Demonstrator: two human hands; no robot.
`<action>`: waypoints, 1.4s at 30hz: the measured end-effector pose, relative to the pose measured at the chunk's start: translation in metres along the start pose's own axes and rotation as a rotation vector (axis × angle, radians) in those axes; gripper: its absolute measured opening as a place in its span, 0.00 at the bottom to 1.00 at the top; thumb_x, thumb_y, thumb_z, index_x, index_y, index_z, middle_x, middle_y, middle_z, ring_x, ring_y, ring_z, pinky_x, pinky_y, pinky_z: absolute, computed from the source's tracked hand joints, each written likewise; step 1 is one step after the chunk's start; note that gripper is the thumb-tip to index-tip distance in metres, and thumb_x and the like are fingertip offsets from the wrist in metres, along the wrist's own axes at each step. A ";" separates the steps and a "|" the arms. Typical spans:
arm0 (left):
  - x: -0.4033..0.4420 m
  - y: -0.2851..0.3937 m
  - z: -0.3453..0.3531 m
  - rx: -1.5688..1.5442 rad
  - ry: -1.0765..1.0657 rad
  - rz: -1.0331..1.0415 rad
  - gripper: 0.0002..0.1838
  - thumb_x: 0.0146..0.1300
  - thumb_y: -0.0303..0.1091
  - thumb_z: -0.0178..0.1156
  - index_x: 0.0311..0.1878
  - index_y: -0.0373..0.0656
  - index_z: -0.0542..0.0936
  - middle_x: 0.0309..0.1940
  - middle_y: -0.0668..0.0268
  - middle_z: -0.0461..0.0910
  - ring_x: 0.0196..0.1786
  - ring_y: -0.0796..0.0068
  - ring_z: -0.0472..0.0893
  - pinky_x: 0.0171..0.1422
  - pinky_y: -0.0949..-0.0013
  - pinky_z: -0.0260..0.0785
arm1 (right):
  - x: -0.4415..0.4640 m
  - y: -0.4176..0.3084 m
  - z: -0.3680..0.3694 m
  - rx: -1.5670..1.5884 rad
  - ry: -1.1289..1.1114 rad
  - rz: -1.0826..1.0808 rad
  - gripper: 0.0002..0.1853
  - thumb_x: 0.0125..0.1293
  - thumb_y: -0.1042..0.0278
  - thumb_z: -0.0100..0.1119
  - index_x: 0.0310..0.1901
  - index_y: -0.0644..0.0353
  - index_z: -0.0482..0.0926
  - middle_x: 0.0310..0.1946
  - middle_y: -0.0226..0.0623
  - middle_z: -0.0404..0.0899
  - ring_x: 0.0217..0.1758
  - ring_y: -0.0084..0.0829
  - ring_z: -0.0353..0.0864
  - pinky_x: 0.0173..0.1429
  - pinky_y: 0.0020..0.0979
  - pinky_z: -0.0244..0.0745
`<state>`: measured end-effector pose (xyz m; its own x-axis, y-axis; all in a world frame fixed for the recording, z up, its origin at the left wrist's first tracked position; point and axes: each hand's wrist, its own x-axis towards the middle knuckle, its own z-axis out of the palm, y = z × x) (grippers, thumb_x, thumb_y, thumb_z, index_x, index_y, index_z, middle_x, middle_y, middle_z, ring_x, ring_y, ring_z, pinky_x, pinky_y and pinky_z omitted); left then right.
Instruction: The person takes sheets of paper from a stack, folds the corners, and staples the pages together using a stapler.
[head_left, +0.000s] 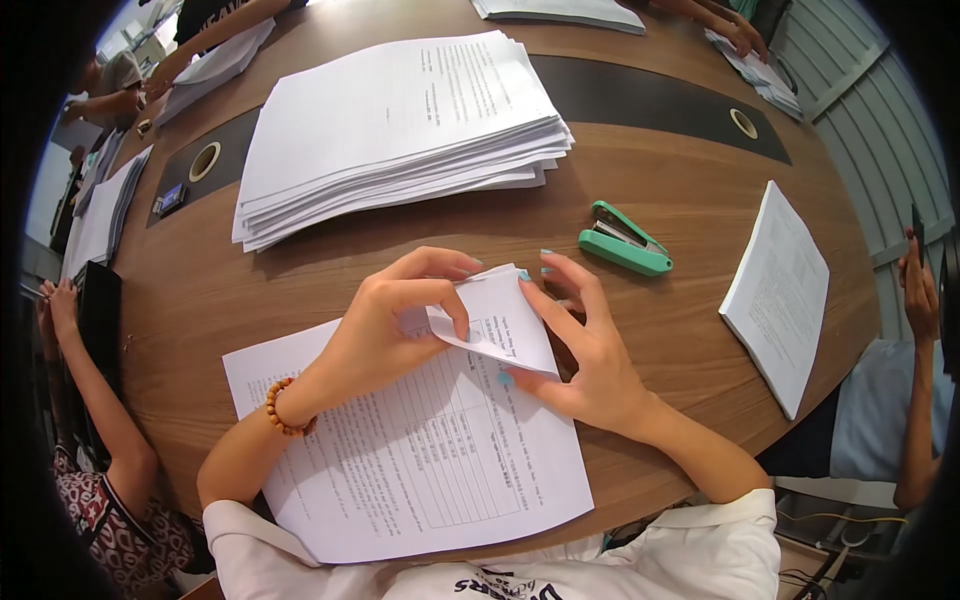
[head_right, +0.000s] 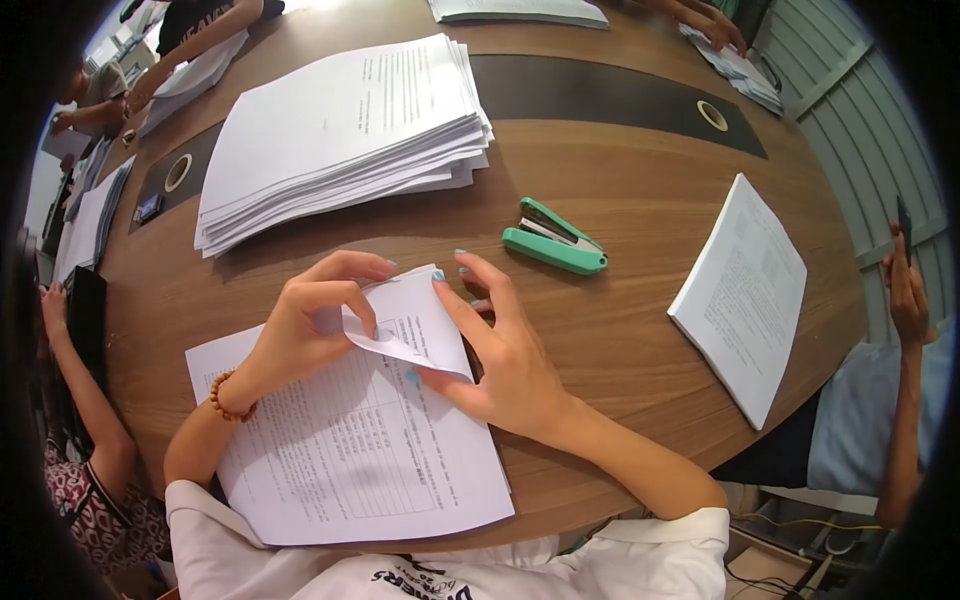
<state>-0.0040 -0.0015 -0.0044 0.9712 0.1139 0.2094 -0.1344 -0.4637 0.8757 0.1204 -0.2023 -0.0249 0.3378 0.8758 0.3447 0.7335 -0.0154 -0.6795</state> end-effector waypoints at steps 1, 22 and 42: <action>0.000 0.000 0.000 0.014 0.000 0.010 0.10 0.41 0.14 0.66 0.26 0.42 0.80 0.55 0.62 0.75 0.58 0.63 0.75 0.58 0.64 0.73 | 0.000 0.001 0.000 0.000 -0.006 0.003 0.37 0.47 0.68 0.74 0.60 0.70 0.70 0.66 0.54 0.56 0.67 0.48 0.62 0.60 0.39 0.69; 0.000 0.001 0.007 -0.047 0.190 -0.007 0.18 0.42 0.19 0.71 0.39 0.43 0.81 0.37 0.68 0.80 0.45 0.70 0.77 0.52 0.66 0.69 | 0.001 0.000 -0.001 0.016 -0.012 -0.009 0.31 0.49 0.69 0.72 0.58 0.55 0.77 0.66 0.52 0.55 0.66 0.47 0.62 0.61 0.39 0.67; -0.002 -0.003 0.000 0.106 0.076 0.018 0.14 0.36 0.20 0.70 0.27 0.52 0.87 0.49 0.68 0.79 0.54 0.68 0.74 0.55 0.66 0.68 | 0.002 0.000 -0.001 -0.044 -0.034 -0.007 0.38 0.44 0.70 0.75 0.59 0.72 0.70 0.66 0.53 0.55 0.65 0.49 0.64 0.60 0.39 0.68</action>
<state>-0.0059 -0.0005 -0.0073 0.9506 0.1690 0.2603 -0.1260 -0.5562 0.8214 0.1215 -0.2014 -0.0236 0.3128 0.8917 0.3271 0.7612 -0.0294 -0.6478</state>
